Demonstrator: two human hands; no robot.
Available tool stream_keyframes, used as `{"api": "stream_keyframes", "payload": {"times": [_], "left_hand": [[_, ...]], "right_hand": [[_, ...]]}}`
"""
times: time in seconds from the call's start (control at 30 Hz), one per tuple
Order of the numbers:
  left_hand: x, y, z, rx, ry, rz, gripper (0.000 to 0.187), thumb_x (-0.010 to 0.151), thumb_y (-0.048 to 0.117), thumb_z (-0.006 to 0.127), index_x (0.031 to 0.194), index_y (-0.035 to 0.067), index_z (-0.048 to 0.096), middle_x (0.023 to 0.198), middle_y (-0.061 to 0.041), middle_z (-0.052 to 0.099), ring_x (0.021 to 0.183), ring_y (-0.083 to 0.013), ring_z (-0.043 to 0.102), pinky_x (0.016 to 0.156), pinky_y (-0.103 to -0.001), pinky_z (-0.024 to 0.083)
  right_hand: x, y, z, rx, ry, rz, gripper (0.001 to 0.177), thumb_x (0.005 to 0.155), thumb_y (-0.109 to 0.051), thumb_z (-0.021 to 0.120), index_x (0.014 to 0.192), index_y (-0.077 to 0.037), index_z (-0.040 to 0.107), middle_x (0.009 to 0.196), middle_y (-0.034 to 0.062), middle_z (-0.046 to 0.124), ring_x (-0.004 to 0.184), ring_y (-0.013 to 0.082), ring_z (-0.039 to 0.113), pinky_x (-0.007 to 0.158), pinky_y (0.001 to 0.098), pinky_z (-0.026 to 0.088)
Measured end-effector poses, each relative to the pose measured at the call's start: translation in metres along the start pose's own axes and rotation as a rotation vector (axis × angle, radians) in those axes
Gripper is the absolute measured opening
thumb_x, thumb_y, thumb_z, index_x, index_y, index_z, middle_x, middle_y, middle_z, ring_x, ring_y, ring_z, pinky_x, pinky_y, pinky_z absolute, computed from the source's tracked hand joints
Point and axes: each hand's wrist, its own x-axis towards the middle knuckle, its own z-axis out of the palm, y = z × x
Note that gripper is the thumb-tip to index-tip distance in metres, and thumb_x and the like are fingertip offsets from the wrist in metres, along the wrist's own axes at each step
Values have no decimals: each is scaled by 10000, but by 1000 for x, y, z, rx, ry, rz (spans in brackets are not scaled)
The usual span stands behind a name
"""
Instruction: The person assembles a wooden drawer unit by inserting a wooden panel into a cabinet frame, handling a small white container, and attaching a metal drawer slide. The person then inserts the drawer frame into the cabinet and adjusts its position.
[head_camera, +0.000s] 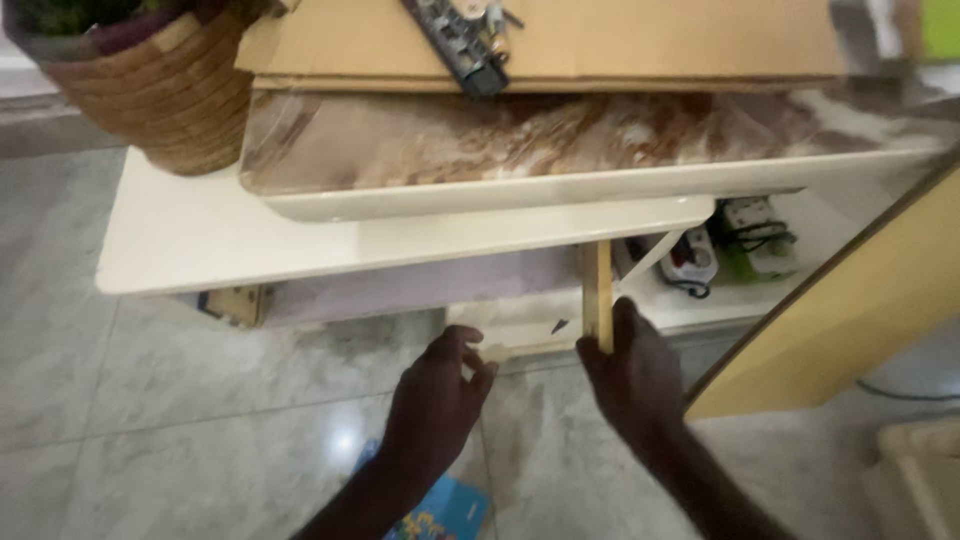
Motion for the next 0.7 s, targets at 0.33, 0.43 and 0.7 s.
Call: {"api": "stream_keyframes", "payload": {"times": [0.33,0.43,0.7], "left_hand": [[-2,17,36,-45,-117,22,457,901,284,719,1281,97,547,1057,-119,730,817,-256,738,715,-383,596],[1,23,49,-146,-185,12,405,930,295,686,1233,68,542,1095,-127,724,887,-235,753,744,-371,610],[20,35,72,-299,-247,7,429,980,327,606,1276,30,513,1080,-144,733,968,-232,750,821,-369,619]], "right_hand": [[-27,7,-7,21,35,-35,326,803,-261,738,946,-3,600,844,226,670,823,453,653,712,554,518],[-37,10,-10,68,19,-15,327,783,-248,749,950,-8,604,874,230,668,842,451,651,730,547,522],[-59,9,-21,176,-53,128,293,763,-216,731,966,-37,617,926,196,667,869,442,655,743,530,536]]}}
